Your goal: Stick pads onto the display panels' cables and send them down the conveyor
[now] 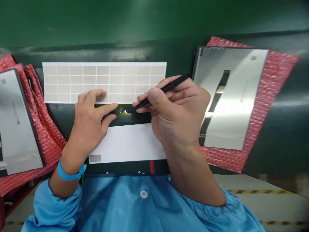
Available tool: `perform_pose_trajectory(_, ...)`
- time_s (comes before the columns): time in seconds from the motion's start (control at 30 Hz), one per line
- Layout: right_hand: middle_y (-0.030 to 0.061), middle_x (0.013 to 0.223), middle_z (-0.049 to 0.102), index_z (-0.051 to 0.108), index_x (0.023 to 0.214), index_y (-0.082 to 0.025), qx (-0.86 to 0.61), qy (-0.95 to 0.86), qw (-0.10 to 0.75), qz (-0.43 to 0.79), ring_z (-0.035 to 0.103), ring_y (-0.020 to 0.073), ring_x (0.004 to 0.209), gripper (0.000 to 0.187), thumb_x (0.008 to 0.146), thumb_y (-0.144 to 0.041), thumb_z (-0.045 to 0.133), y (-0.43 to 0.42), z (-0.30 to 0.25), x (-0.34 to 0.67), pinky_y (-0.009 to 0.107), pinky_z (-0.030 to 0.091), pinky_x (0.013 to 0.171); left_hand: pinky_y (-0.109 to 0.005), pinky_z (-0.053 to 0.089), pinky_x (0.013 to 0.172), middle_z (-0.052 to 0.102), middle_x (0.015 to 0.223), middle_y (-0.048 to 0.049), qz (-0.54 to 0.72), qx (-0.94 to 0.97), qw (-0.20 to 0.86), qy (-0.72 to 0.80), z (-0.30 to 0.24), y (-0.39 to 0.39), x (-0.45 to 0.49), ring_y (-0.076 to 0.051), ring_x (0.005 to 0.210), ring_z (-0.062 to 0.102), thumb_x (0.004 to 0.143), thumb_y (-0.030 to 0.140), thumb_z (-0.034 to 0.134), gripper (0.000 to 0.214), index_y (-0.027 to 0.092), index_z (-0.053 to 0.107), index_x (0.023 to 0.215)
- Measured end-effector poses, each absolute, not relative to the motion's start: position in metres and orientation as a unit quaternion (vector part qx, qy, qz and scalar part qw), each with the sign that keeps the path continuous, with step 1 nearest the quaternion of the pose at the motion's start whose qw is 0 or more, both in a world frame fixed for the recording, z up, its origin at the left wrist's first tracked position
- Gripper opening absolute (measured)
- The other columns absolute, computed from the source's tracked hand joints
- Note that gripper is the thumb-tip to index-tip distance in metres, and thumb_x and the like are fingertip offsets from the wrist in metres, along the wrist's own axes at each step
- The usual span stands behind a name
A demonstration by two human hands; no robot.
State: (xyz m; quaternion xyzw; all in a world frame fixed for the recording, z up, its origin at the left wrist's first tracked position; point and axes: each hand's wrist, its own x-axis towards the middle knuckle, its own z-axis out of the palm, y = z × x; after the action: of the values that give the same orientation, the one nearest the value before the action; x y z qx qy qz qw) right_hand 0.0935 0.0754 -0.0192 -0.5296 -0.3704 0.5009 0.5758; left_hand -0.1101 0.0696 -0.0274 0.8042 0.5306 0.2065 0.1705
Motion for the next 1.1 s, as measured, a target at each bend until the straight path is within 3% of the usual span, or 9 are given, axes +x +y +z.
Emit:
perform_pose_trajectory(0.27, -0.0027, 0.071, 0.077, 0.067, 0.082, -0.023, -0.586, -0.350, 0.622, 0.384, 0.076, 0.0166, 0.058, 0.042, 0.076, -0.046, 0.101, 0.048, 0.007, 0.220, 0.024, 0.063, 0.049, -0.059, 0.054, 0.114, 0.072, 0.141, -0.0091, 0.267, 0.805, 0.101, 0.520, -0.005, 0.061, -0.096, -0.036, 0.134, 0.066, 0.100, 0.020, 0.076, 0.028, 0.033, 0.081, 0.124)
perform_pose_trajectory(0.4, -0.0003, 0.070, 0.077, 0.068, 0.080, -0.021, -0.624, -0.335, 0.594, 0.382, 0.077, 0.0172, 0.059, 0.040, 0.076, -0.044, 0.101, 0.034, -0.005, 0.259, 0.022, 0.062, 0.047, -0.053, 0.060, 0.102, 0.076, 0.130, -0.0125, 0.328, 0.805, 0.129, 0.478, 0.007, 0.029, -0.019, -0.033, 0.121, 0.072, 0.100, 0.012, 0.073, 0.024, 0.023, 0.077, 0.121)
perform_pose_trajectory(0.57, 0.0010, 0.071, 0.077, 0.068, 0.086, -0.022, -0.613, -0.321, 0.581, 0.428, 0.078, 0.0187, 0.060, 0.042, 0.076, -0.044, 0.102, 0.032, -0.018, 0.262, 0.023, 0.063, 0.047, -0.047, 0.062, 0.097, 0.079, 0.121, -0.0155, 0.332, 0.827, 0.161, 0.424, -0.019, 0.016, 0.060, -0.030, 0.118, 0.070, 0.104, 0.011, 0.065, 0.019, 0.013, 0.074, 0.120)
perform_pose_trajectory(0.73, 0.0003, 0.073, 0.077, 0.068, 0.087, -0.023, -0.612, -0.325, 0.572, 0.439, 0.079, 0.0181, 0.066, 0.034, 0.083, -0.038, 0.097, 0.031, -0.012, 0.261, 0.022, 0.064, 0.051, -0.052, 0.060, 0.099, 0.077, 0.126, -0.0201, 0.294, 0.844, 0.160, 0.420, -0.026, 0.023, 0.064, -0.034, 0.119, 0.067, 0.102, 0.011, 0.066, 0.021, 0.010, 0.075, 0.122)
perform_pose_trajectory(0.93, -0.0027, 0.070, 0.076, 0.068, 0.084, -0.023, -0.626, -0.323, 0.578, 0.412, 0.080, 0.0191, 0.068, 0.022, 0.087, -0.017, 0.090, 0.031, -0.009, 0.256, 0.024, 0.065, 0.053, -0.055, 0.059, 0.102, 0.075, 0.130, -0.0182, 0.286, 0.844, 0.171, 0.420, -0.021, 0.023, 0.061, -0.034, 0.123, 0.068, 0.100, 0.010, 0.068, 0.025, 0.016, 0.075, 0.124)
perform_pose_trajectory(1.1, -0.0009, 0.071, 0.075, 0.070, 0.083, -0.021, -0.626, -0.338, 0.582, 0.393, 0.079, 0.0188, 0.068, 0.020, 0.090, -0.020, 0.089, 0.031, -0.011, 0.255, 0.026, 0.065, 0.055, -0.056, 0.059, 0.104, 0.075, 0.131, -0.0195, 0.273, 0.846, 0.175, 0.423, -0.020, 0.023, 0.062, -0.036, 0.124, 0.069, 0.099, 0.010, 0.070, 0.026, 0.014, 0.075, 0.124)
